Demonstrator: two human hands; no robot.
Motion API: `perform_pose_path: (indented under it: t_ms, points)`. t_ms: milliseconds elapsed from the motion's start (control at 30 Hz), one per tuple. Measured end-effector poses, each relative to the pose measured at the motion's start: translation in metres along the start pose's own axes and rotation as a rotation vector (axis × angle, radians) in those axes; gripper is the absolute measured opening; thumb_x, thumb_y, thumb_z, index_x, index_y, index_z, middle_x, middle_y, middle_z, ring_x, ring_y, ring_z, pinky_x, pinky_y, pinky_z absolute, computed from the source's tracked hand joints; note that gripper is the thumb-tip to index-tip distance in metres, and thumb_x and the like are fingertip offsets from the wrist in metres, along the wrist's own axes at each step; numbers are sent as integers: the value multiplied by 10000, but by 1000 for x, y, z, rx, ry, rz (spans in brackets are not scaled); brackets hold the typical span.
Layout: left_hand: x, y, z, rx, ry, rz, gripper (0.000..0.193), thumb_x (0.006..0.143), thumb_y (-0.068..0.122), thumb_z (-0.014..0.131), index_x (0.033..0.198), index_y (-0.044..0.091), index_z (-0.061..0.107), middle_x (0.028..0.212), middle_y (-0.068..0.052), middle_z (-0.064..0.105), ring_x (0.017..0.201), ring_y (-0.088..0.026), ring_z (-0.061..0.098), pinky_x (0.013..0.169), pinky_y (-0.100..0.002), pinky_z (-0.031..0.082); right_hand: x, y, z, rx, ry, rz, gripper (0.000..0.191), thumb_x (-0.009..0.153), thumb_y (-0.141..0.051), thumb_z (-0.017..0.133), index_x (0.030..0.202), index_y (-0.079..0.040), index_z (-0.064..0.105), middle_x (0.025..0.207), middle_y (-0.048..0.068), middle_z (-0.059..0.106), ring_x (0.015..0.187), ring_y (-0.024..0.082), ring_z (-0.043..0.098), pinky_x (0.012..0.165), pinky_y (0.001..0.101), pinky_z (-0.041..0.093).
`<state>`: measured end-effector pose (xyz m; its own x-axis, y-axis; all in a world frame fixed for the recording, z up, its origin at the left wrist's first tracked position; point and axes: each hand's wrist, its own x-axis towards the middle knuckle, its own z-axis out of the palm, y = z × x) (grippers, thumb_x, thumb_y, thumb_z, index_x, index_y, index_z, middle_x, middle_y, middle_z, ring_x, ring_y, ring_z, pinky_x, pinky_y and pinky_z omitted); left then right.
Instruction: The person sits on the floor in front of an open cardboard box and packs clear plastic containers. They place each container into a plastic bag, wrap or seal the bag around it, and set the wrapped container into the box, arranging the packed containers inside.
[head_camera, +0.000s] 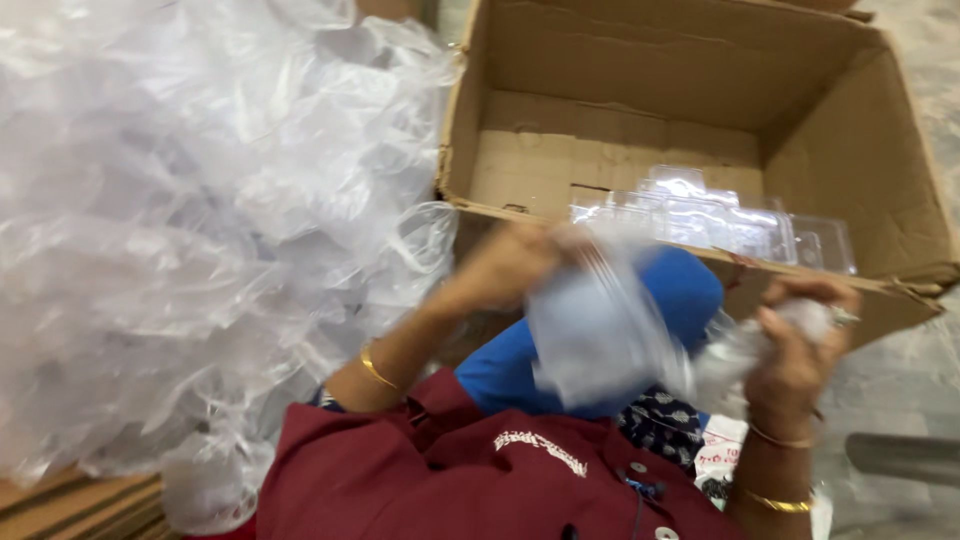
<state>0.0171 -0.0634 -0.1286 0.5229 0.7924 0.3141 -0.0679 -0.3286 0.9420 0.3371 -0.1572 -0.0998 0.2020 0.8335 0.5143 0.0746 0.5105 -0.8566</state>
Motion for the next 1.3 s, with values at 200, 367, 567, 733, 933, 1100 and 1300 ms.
perform_pose_path:
  t_ms: [200,367,567,733,933,1100,1300]
  points:
    - [-39,27,-195,380,1055,251,334,1043,22,461,1293,-33,675,1283,-143,713,834,-130,741,428,-253,518,-1,-12,-27,286,188,236,317,873,109,599,1161,-22,593,1060,82,619,989,142,603,945,238,516]
    - [-59,27,-281,435,1290,43,383,1120,247,444,1367,13,621,1333,-116,689,740,-154,791,759,-271,630,-6,4,-35,254,188,155,117,1052,80,711,1090,16,620,1015,106,651,917,154,613,912,243,511]
    - [-47,-25,-320,-25,1296,24,411,1062,245,542,1404,18,532,1322,-153,664,994,-189,694,869,-358,640,-10,14,-41,246,185,64,197,1083,73,767,1076,-34,601,977,65,630,878,131,599,864,235,505]
    - [-38,-52,-303,540,1479,138,445,1061,140,673,1443,59,459,1513,-113,429,1417,-232,448,1172,-402,423,-12,14,-50,186,245,110,128,1073,22,760,1098,13,635,969,80,657,867,135,609,820,219,486]
    - [-35,-58,-295,589,1527,54,589,974,102,738,1445,98,384,1515,-102,328,1422,-241,365,1140,-410,394,-13,22,-58,242,305,126,145,991,-116,750,951,-78,616,793,21,632,671,105,583,648,234,495]
    - [-37,-60,-297,541,1552,40,657,938,89,735,1462,90,338,1523,-122,286,1411,-259,340,1146,-439,376,-16,20,-55,146,245,145,114,1123,38,691,1069,-6,601,974,58,636,828,111,565,827,219,498]
    - [-34,-52,-279,824,1643,69,739,926,97,789,1483,68,305,1559,-120,322,1496,-305,217,1244,-513,188,-19,8,-45,161,304,243,115,1050,15,745,1055,-36,642,912,47,653,777,94,565,731,210,448]
